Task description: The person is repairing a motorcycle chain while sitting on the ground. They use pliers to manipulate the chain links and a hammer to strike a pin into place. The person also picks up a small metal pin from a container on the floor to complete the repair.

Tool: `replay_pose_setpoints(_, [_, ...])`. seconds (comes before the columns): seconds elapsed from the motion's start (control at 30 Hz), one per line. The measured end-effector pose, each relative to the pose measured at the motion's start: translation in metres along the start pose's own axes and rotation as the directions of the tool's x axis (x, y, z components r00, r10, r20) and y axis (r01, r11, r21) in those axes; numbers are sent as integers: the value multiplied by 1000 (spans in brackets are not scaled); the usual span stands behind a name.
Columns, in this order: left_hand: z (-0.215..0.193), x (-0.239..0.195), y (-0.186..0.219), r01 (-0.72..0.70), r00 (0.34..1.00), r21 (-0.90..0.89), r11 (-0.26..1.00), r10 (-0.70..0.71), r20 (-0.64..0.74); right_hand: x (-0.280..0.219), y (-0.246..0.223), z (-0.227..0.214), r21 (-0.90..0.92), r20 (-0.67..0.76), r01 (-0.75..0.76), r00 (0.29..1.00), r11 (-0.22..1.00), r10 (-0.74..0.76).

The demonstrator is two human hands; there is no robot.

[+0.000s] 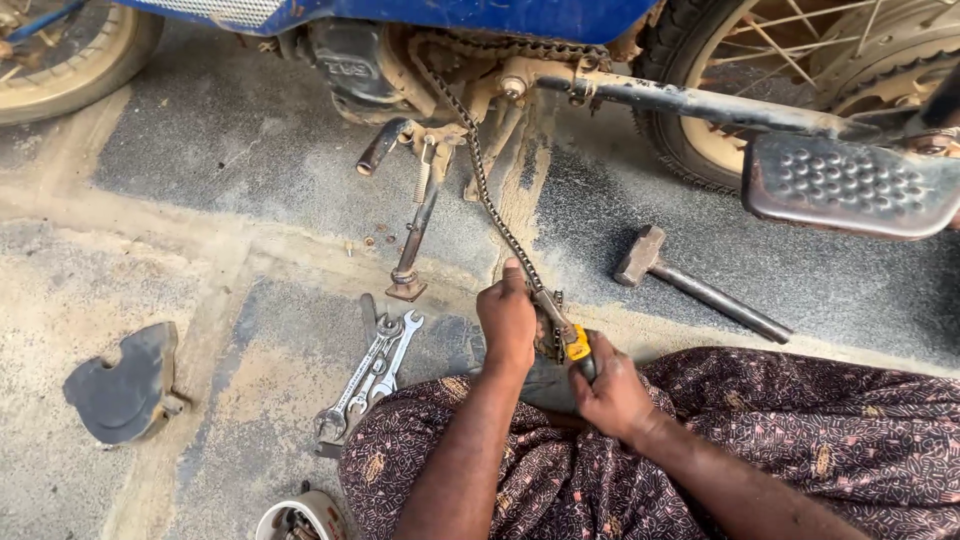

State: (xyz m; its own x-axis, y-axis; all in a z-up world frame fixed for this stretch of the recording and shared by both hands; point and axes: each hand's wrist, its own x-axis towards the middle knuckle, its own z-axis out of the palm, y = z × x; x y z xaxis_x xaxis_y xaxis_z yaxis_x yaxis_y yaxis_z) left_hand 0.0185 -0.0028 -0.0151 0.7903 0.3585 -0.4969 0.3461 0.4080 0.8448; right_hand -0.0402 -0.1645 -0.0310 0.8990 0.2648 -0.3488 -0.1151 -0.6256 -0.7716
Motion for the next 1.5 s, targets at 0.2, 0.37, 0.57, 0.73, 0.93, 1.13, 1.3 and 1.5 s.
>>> replay_pose_setpoints(0.2, [-5,18,-33,-520,785,390,760,605,-132,-19,-14,18,214,-127,197,977,957,-173])
replay_pose_setpoints(0.37, [-2,-6,-6,-664,620,496,560,783,-56,-31,-9,29,694,109,-117,992,710,57])
replay_pose_setpoints(0.57, [3,-17,-11,-842,291,534,77,898,330,-76,-26,-40,774,539,-582,812,250,224])
replay_pose_setpoints(0.73, [19,-40,-8,-936,137,345,-68,832,538,-108,-44,-100,659,718,-750,647,48,257])
replay_pose_setpoints(0.93, [10,-39,-15,-936,63,315,-157,805,590,-114,-55,-103,656,741,-753,656,54,146])
replay_pose_setpoints(1.13, [11,-34,-17,-921,-21,285,-266,764,645,-109,-50,-107,658,730,-746,665,99,155])
replay_pose_setpoints(1.3, [12,-30,-25,-905,-57,264,-332,712,700,-103,-52,-116,572,749,-802,596,170,289])
replay_pose_setpoints(1.5, [14,-32,-25,-904,-48,265,-336,696,717,-100,-43,-114,531,680,-781,624,327,385])
